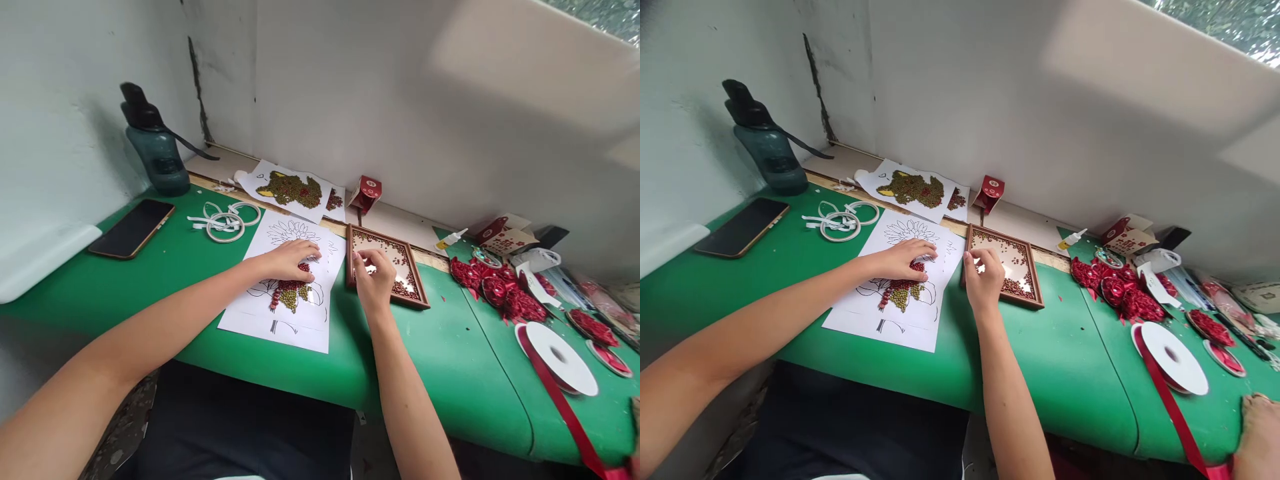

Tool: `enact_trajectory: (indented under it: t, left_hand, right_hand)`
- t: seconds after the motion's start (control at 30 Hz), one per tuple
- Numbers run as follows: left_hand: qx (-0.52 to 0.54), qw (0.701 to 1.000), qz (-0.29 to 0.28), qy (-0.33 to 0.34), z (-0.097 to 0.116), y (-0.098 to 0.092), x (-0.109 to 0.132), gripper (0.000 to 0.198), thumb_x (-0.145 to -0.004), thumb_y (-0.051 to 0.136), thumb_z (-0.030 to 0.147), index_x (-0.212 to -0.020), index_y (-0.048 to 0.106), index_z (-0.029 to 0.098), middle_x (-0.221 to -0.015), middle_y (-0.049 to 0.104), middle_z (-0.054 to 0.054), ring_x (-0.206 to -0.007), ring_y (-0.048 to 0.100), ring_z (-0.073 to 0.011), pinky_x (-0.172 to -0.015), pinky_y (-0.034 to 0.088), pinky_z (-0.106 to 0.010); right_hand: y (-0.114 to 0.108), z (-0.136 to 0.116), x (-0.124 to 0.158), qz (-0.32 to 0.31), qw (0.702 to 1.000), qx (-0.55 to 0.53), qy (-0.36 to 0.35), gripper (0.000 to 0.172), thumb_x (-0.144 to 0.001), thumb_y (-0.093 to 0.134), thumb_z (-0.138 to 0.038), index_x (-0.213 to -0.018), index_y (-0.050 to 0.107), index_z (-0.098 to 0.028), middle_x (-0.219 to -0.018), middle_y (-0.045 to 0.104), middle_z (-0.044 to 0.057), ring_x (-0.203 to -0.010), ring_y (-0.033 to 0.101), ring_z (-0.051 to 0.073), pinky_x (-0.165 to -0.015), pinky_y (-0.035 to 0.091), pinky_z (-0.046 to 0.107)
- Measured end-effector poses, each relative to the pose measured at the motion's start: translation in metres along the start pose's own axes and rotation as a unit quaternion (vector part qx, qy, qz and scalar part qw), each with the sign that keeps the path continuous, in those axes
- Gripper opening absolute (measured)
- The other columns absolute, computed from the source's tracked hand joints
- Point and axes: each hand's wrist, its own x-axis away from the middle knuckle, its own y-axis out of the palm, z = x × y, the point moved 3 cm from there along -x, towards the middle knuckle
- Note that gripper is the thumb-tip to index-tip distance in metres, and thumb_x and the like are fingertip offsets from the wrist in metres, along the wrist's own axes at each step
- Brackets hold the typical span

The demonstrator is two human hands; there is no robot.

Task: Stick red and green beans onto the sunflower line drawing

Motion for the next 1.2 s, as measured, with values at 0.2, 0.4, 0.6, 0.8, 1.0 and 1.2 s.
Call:
enact_trajectory:
  t: [0.2, 0.4, 0.6, 0.8, 1.0, 1.2]
  left_hand:
    - [-0.009, 1.000, -0.005, 0.011, 0.000, -0.001, 0.002, 0.060, -0.092, 0.063, 0.053, -0.145, 0.054, 0.027, -0.161, 0.045, -0.007, -0.148, 0.039, -0.0318, -0.122, 0.030, -0.045]
    - [-0.022, 1.000, -0.002, 0.017, -0.002, 0.000, 0.002, 0.057, -0.096, 0.058, 0.055, -0.147, 0.053, 0.028, -0.161, 0.045, -0.006, -0.148, 0.039, -0.0310, -0.122, 0.029, -0.046]
    - [-0.011, 1.000, -0.014, 0.026, -0.005, -0.001, 0.003, 0.059, -0.097, 0.058, 0.060, -0.147, 0.053, 0.029, -0.162, 0.044, -0.006, -0.150, 0.036, -0.0318, -0.122, 0.028, -0.046]
    - [-0.008, 0.999, -0.011, 0.034, -0.006, -0.002, 0.004, 0.059, -0.098, 0.055, 0.063, -0.147, 0.054, 0.029, -0.162, 0.045, -0.007, -0.149, 0.037, -0.0324, -0.122, 0.028, -0.045]
    - [-0.001, 0.999, -0.011, 0.046, -0.009, -0.004, 0.004, 0.061, -0.096, 0.059, 0.064, -0.147, 0.055, 0.030, -0.162, 0.044, -0.006, -0.150, 0.036, -0.0328, -0.122, 0.027, -0.046]
    - [-0.012, 0.998, 0.004, 0.058, -0.009, -0.003, 0.002, 0.052, -0.099, 0.057, 0.059, -0.141, 0.060, 0.030, -0.159, 0.048, -0.006, -0.148, 0.039, -0.0321, -0.120, 0.028, -0.046]
  right_hand:
    - [-0.031, 0.052, -0.015, 0.037, 0.988, 0.102, 0.109, 0.027, -0.085, 0.057, -0.034, -0.097, 0.074, -0.019, -0.099, 0.072, 0.010, -0.077, 0.058, 0.022, -0.078, 0.047, 0.038]
    - [-0.026, 0.074, -0.012, -0.123, 0.974, 0.115, 0.154, 0.029, -0.079, 0.059, -0.034, -0.092, 0.080, -0.020, -0.094, 0.076, 0.010, -0.081, 0.062, 0.026, -0.081, 0.047, 0.040]
    - [-0.028, 0.071, -0.011, -0.144, 0.952, 0.175, 0.206, 0.023, -0.080, 0.062, -0.032, -0.091, 0.080, -0.022, -0.095, 0.077, 0.008, -0.084, 0.064, 0.026, -0.074, 0.043, 0.036]
    - [-0.029, 0.068, -0.013, -0.191, 0.933, 0.223, 0.208, 0.018, -0.084, 0.063, -0.032, -0.085, 0.078, -0.023, -0.100, 0.072, 0.008, -0.092, 0.062, 0.025, -0.070, 0.036, 0.032]
    - [-0.025, 0.067, -0.011, -0.183, 0.948, 0.224, 0.134, 0.016, -0.086, 0.055, -0.028, -0.084, 0.069, -0.021, -0.098, 0.068, 0.010, -0.093, 0.059, 0.027, -0.075, 0.037, 0.035]
    - [0.002, 0.024, -0.001, -0.079, 0.995, 0.062, 0.022, 0.014, -0.094, 0.045, -0.023, -0.092, 0.058, -0.023, -0.090, 0.067, 0.007, -0.082, 0.060, 0.023, -0.077, 0.045, 0.034]
